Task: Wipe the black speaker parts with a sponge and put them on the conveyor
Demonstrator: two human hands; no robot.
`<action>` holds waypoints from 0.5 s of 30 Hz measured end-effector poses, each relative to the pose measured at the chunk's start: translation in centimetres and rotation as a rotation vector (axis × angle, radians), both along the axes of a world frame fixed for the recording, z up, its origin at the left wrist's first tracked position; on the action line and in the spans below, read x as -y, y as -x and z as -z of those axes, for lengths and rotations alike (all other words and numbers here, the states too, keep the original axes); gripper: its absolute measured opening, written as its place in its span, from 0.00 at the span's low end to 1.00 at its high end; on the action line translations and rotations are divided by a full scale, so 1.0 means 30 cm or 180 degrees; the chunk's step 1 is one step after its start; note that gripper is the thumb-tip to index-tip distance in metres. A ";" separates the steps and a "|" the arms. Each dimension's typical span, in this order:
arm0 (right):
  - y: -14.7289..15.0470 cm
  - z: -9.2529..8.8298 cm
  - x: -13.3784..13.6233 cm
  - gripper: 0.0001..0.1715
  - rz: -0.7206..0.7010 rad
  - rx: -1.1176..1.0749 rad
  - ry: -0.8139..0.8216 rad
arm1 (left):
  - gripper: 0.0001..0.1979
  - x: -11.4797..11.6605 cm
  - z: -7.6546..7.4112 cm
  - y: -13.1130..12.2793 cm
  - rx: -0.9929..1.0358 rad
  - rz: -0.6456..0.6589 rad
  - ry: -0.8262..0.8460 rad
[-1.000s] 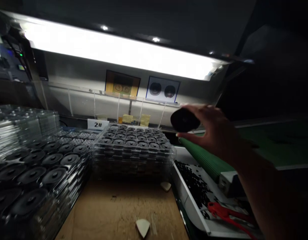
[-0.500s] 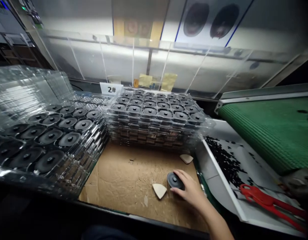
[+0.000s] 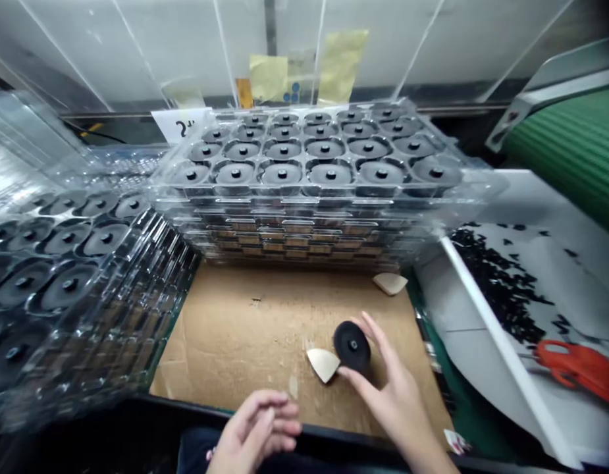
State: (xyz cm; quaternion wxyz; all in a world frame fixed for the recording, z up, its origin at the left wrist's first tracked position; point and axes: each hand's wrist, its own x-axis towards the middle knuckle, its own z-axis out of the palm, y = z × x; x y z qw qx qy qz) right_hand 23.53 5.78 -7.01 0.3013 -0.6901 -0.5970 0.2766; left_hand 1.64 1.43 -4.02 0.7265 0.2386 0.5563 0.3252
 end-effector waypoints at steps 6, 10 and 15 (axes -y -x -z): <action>0.042 -0.144 0.057 0.52 -0.1643 -0.0826 -0.0075 | 0.25 -0.176 -0.053 -0.070 0.1417 0.0591 0.0244; 0.065 -0.151 0.058 0.48 -0.1925 -0.0885 -0.0273 | 0.25 -0.173 -0.042 -0.075 0.1900 0.0853 0.0691; 0.063 -0.094 0.069 0.33 -0.1754 -0.0210 -0.0593 | 0.20 -0.119 -0.021 -0.032 0.2461 0.0181 0.0772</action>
